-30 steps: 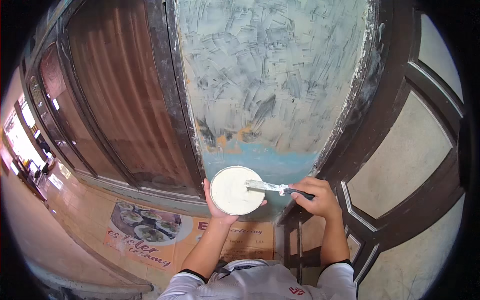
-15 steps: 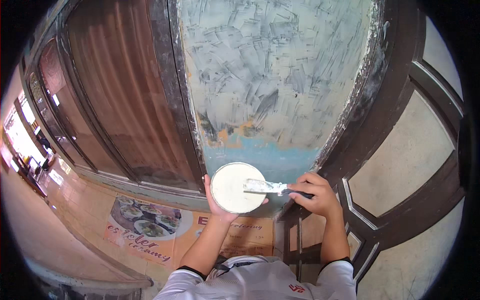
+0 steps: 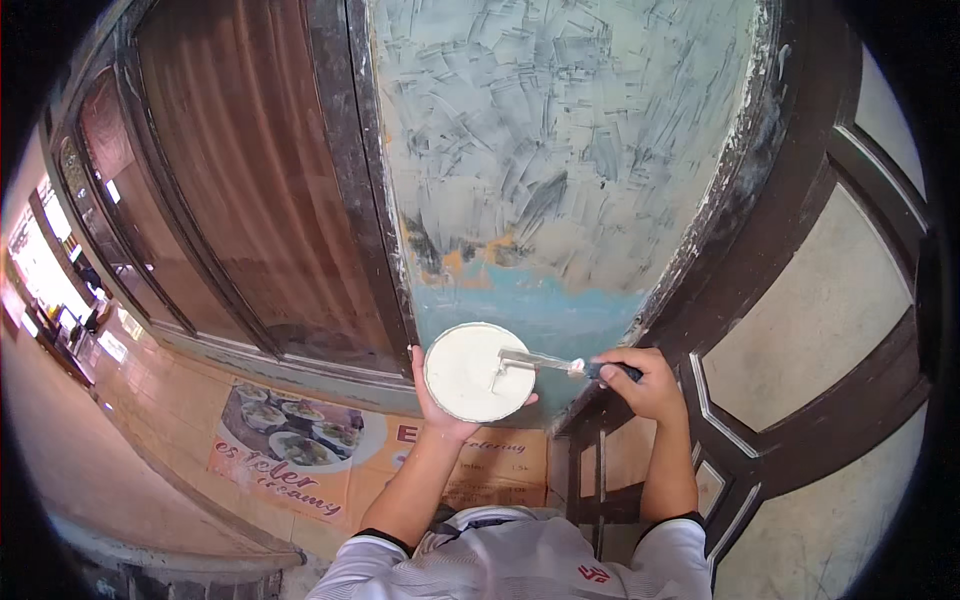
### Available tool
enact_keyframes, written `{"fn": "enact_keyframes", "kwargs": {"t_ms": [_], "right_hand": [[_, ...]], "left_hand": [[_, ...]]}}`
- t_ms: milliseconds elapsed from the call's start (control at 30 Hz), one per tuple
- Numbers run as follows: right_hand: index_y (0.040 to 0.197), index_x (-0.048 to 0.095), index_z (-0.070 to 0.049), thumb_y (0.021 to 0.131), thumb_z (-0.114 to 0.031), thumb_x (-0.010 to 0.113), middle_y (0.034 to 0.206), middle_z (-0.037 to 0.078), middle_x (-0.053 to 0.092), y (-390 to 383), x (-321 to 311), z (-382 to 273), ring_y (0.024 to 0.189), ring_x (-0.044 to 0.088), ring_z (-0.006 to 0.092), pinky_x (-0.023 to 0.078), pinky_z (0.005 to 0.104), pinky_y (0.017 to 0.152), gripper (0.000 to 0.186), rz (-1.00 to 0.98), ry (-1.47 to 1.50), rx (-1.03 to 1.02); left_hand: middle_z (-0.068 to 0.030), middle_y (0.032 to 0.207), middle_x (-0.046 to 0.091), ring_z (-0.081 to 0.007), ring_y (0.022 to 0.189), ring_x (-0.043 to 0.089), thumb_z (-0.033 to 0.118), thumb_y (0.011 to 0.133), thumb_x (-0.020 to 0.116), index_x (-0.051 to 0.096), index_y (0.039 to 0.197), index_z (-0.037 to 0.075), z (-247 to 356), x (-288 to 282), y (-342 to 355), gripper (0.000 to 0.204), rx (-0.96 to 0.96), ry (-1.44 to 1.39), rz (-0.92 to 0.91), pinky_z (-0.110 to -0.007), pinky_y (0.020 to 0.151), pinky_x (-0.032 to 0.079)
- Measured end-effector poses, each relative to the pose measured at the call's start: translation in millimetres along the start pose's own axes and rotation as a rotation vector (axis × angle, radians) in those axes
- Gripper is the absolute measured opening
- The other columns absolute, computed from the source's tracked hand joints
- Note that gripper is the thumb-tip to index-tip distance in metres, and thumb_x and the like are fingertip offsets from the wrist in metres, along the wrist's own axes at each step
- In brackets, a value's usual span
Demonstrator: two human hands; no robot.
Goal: The person applies wall putty to a wall section using a putty knife, scooping the putty from a bucket and spreading it onto the wall.
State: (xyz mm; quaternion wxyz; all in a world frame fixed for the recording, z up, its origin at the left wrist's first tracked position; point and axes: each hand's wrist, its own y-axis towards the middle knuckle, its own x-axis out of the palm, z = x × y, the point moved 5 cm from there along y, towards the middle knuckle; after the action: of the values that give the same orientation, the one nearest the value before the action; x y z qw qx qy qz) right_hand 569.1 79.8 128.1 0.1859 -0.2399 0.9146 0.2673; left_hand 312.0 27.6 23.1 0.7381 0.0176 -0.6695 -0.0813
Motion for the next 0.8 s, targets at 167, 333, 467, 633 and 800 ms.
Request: {"fn": "enact_keyframes", "kwargs": {"t_ms": [167, 333, 467, 633, 800], "right_hand": [[0.106, 0.075, 0.003, 0.104, -0.021, 0.062, 0.078, 0.005, 0.070, 1, 9, 13, 0.066, 0.062, 0.0107, 0.050, 0.0280, 0.060, 0.028, 0.008, 0.028, 0.127], [0.117, 0.072, 0.000, 0.109, -0.030, 0.055, 0.084, 0.000, 0.068, -3, 24, 35, 0.071, 0.061, 0.0076, 0.050, 0.0236, 0.063, 0.035, -0.072, 0.303, 0.335], [0.118, 0.071, 0.000, 0.110, -0.030, 0.054, 0.090, 0.001, 0.068, -2, 41, 48, 0.075, 0.061, 0.0066, 0.049, 0.0212, 0.062, 0.035, -0.093, 0.535, 0.375], [0.116, 0.072, 0.004, 0.096, -0.013, 0.065, 0.092, 0.009, 0.070, 15, 46, 7, 0.079, 0.064, 0.0167, 0.051, 0.0305, 0.073, 0.027, 0.024, 0.049, 0.002], [0.114, 0.079, -0.007, 0.080, -0.013, 0.081, 0.083, 0.007, 0.062, 26, 57, -32, 0.076, 0.062, 0.0215, 0.050, 0.0338, 0.070, 0.034, -0.095, -0.482, -0.266]], "left_hand": [[-0.0201, 0.161, 0.041, -0.0546, 0.140, 0.042, 0.082, 0.091, 0.043, 0.044, 0.155, 0.011, -3, 8, 0, 0.096, -0.041, 0.034, -0.135, -0.092, 0.100, 0.023], [-0.0201, 0.162, 0.038, -0.0543, 0.140, 0.042, 0.085, 0.089, 0.040, 0.041, 0.156, 0.012, -1, 2, 1, 0.099, -0.057, -0.095, -0.084, -0.091, 0.101, 0.026], [-0.0202, 0.163, 0.037, -0.0548, 0.141, 0.040, 0.087, 0.088, 0.040, 0.040, 0.157, 0.012, 2, 6, 1, 0.102, -0.043, 0.010, -0.037, -0.091, 0.102, 0.026], [-0.0225, 0.161, 0.037, -0.0565, 0.141, 0.040, 0.087, 0.088, 0.040, 0.040, 0.157, 0.013, 12, 11, -1, 0.101, -0.074, 0.079, -0.118, -0.089, 0.102, 0.028], [-0.0222, 0.160, 0.040, -0.0549, 0.137, 0.044, 0.084, 0.090, 0.041, 0.043, 0.155, 0.012, 38, -3, 0, 0.097, 0.025, 0.074, 0.011, -0.089, 0.101, 0.030]]}}
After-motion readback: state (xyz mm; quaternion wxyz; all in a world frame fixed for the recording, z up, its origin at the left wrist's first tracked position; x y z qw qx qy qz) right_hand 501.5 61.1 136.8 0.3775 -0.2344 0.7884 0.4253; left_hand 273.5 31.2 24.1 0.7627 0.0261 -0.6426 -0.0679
